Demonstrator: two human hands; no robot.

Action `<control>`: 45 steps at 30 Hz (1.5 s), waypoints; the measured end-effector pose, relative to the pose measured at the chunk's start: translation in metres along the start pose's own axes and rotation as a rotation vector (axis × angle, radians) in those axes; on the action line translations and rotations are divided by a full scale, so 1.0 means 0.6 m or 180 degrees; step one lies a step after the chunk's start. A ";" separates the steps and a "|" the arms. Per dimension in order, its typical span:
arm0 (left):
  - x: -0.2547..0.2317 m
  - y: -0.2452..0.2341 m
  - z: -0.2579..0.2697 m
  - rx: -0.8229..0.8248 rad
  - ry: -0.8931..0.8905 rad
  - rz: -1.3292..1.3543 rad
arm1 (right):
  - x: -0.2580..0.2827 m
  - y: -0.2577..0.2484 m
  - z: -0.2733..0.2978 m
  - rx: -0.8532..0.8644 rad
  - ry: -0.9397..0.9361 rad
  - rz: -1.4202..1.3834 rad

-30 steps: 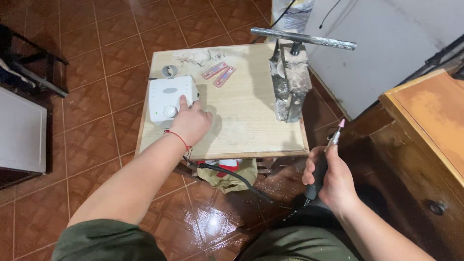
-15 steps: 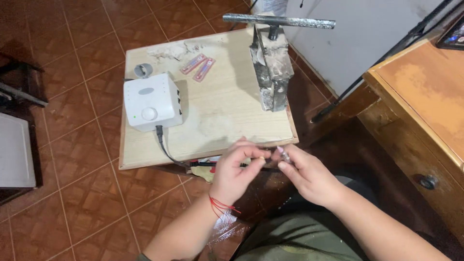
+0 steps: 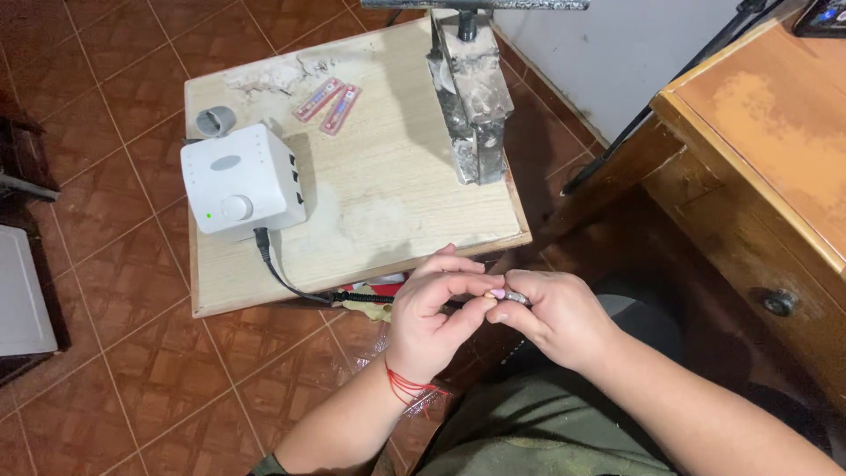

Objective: The person handles a small pink object and then works on a dental model mounted in a metal articulator. They use a metal tool to apply material to the model's teeth and gums, occasionally heating the tool over a small flame on the table.

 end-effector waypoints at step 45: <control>0.036 -0.001 0.014 0.0062 -0.0208 -0.0164 | -0.044 0.018 0.010 0.0100 -0.0196 0.0381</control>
Point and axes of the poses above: each hand's wrist, its own z-axis away from the middle knuckle, its own y-axis out of the palm, x = y × z, the point moved 9 cm from there along -z, towards the middle knuckle, and after that the axes turned 13 degrees about -x, right-handed, at the moved point
